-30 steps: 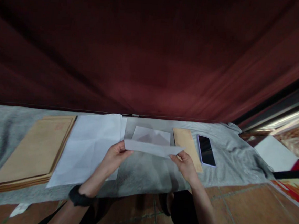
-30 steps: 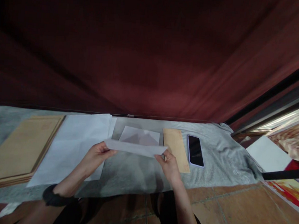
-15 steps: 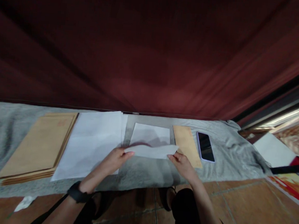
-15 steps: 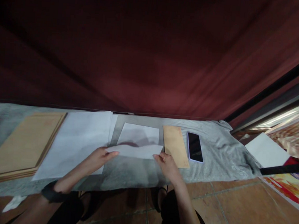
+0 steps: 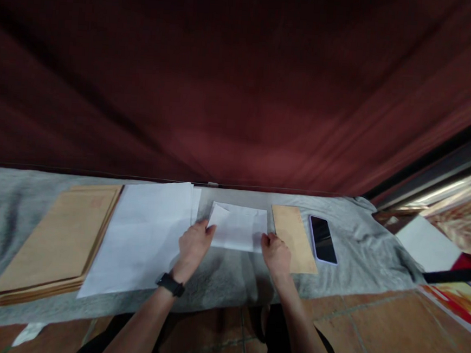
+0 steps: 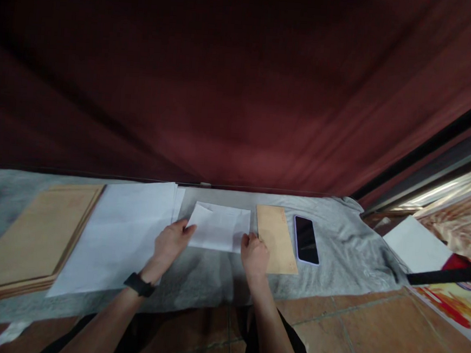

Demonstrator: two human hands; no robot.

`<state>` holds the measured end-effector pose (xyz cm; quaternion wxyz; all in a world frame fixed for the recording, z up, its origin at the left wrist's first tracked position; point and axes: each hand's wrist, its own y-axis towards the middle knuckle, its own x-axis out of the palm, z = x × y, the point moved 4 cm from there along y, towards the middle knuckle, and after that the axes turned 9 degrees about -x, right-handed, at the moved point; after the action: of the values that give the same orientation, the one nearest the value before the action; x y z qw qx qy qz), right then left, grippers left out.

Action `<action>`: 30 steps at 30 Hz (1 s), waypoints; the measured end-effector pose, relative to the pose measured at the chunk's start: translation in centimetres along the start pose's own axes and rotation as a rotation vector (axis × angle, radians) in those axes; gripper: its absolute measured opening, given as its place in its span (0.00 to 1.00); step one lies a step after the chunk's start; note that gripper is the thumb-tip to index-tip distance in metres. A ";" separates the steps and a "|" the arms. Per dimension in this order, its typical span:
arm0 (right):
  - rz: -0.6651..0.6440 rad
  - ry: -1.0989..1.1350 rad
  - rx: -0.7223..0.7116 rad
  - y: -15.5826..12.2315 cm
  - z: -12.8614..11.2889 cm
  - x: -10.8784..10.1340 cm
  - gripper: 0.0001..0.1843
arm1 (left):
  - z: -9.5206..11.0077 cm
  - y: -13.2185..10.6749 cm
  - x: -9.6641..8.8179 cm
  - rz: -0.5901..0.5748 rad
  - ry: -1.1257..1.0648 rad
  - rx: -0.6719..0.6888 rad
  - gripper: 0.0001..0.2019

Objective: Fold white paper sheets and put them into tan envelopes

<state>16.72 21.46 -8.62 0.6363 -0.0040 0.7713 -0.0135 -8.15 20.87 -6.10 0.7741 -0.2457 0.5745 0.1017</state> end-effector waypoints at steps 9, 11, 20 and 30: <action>0.127 -0.120 0.034 0.8 -1.2 0.1 0.17 | 1.1 1.0 1.3 0.149 0.002 -0.020 0.19; 0.151 -0.119 0.022 0.9 -1.3 0.2 0.17 | 1.2 1.1 1.5 0.181 0.006 -0.017 0.20; 0.310 -0.033 -0.151 1.5 -1.8 -0.4 0.19 | 1.8 1.1 1.5 0.221 -0.005 0.058 0.20; 0.227 0.066 -0.503 1.2 -5.3 2.8 0.28 | 2.0 0.9 2.1 0.284 0.033 0.088 0.21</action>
<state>10.98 22.66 -10.40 0.5872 -0.0749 0.7662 0.2500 -6.24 22.37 -7.92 0.7523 -0.1292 0.6202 0.1807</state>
